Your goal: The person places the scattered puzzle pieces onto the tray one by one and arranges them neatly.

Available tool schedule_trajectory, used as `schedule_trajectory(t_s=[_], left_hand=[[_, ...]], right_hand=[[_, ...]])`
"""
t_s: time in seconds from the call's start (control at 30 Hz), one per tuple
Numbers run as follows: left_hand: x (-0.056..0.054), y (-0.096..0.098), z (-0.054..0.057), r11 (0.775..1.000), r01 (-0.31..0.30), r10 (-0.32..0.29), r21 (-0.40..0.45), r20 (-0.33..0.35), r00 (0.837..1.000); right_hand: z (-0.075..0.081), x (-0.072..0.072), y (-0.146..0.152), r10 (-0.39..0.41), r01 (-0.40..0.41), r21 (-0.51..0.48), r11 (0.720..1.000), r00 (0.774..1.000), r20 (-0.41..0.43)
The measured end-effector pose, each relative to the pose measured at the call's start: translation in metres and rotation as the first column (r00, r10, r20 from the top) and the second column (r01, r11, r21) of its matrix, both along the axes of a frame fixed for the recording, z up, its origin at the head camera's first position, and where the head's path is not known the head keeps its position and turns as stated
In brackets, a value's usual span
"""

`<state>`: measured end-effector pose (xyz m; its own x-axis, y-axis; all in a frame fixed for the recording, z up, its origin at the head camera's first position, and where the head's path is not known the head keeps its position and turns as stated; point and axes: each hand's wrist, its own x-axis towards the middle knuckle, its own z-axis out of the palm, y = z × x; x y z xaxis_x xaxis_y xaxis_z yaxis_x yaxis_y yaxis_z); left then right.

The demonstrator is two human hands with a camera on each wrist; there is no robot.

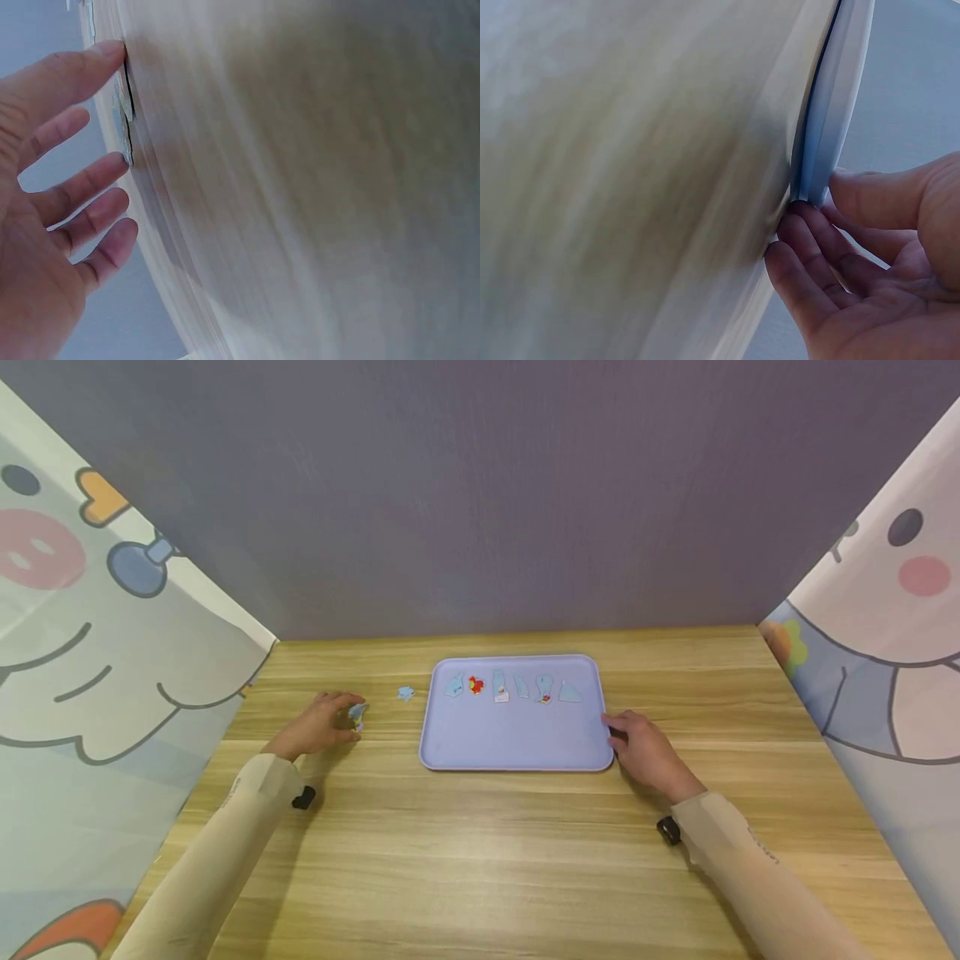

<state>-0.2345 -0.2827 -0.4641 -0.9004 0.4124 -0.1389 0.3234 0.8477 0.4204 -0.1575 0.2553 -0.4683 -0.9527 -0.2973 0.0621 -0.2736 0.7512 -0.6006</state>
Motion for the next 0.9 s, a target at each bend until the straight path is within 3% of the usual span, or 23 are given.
schedule_trajectory(t_s=[0.43, 0.67, 0.9], left_hand=[[0.004, 0.005, -0.002, 0.999, -0.033, 0.034, 0.012, -0.118, 0.992], [0.01, 0.024, 0.01, 0.998, 0.001, 0.006, 0.057, -0.138, 0.99], [0.012, 0.049, 0.016, 0.993, 0.078, -0.06, 0.083, -0.2, 0.978]], right_hand=[[-0.002, 0.0, 0.001, -0.008, 0.008, -0.004, 1.0, 1.0, -0.006], [-0.002, -0.001, 0.001, -0.006, 0.006, -0.002, 1.0, 1.0, 0.005], [-0.002, -0.001, 0.001, -0.005, 0.005, -0.001, 1.0, 1.0, -0.002]])
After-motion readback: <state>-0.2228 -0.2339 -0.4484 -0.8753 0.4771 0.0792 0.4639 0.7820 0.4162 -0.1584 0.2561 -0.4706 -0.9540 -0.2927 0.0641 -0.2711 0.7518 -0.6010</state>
